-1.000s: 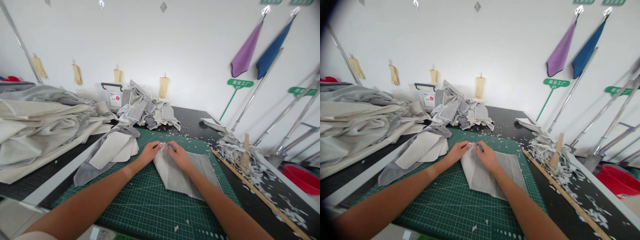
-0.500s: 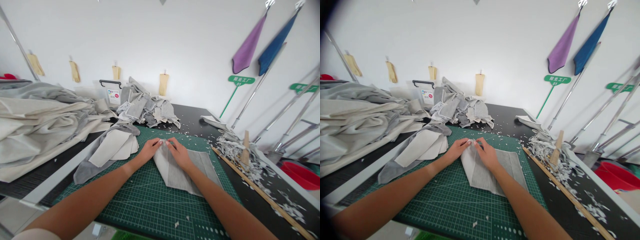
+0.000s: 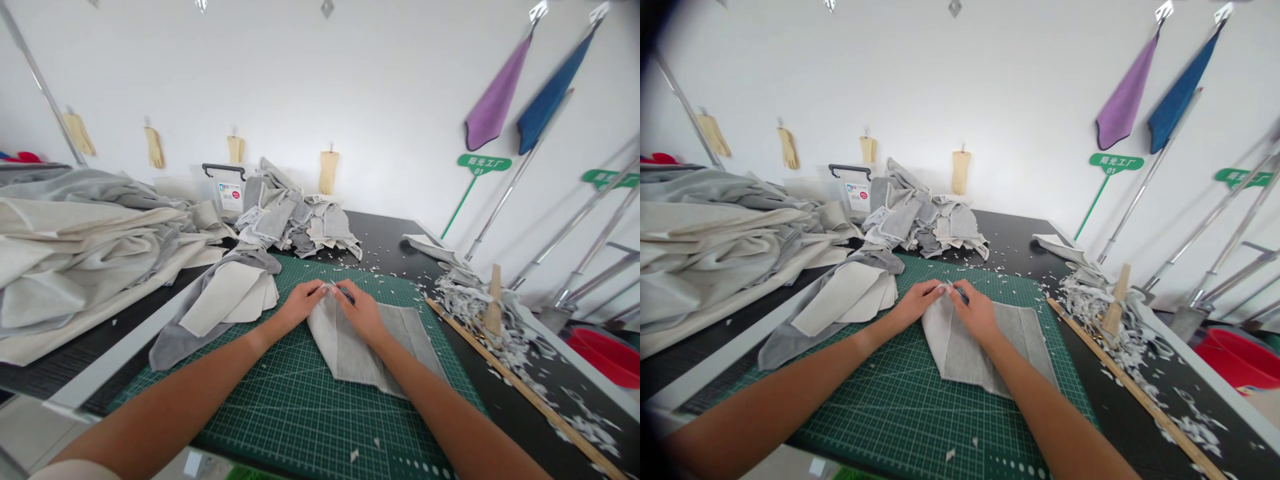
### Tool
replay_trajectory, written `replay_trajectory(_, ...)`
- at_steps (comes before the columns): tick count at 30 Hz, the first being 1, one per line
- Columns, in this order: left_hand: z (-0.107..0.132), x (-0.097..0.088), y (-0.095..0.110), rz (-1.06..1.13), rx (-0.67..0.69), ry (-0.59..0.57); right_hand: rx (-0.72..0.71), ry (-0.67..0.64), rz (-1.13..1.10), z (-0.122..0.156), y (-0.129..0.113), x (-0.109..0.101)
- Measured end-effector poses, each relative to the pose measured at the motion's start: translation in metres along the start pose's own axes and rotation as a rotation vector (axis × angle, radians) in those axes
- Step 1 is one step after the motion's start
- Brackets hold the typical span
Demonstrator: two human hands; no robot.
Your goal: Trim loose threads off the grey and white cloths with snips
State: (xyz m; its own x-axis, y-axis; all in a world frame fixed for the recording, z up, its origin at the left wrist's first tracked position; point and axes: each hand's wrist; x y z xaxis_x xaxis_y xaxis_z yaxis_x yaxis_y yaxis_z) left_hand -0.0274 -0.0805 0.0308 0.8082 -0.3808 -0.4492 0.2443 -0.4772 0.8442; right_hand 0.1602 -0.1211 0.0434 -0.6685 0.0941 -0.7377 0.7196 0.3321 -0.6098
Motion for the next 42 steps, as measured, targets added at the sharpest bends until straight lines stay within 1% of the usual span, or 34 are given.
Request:
replay_trajectory(7, -0.001, 0.0, -0.003, 0.003, 0.051, 0.036, 0.001, -0.032, 0.041, 0.002, 0.0, 0.001)
replay_trajectory(14, -0.001, 0.0, -0.003, 0.024, 0.078, 0.03, 0.002, -0.055, 0.046, 0.002, -0.002, 0.0)
replay_trajectory(26, -0.003, 0.0, -0.01, 0.079, 0.101, 0.006, -0.009, -0.063, 0.054, 0.004, -0.002, 0.0)
replay_trajectory(31, -0.003, 0.0, -0.012, 0.075, 0.085, -0.005, -0.014, -0.07, 0.067, 0.004, -0.002, 0.0)
replay_trajectory(42, -0.001, -0.001, -0.007, 0.06, -0.005, -0.025, -0.04, -0.115, 0.036, 0.004, -0.001, -0.001)
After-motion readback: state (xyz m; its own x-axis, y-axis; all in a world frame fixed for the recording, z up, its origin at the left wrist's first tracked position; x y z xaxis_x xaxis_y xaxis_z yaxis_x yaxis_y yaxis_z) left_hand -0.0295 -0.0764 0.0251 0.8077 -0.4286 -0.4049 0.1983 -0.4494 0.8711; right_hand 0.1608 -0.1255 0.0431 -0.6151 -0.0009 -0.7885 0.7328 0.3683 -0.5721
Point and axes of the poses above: each hand's wrist, its own z-axis away from the middle knuckle, its own x-axis out of the palm, y = z × x, and after that the axes turned 9 degrees about -y, right-handed
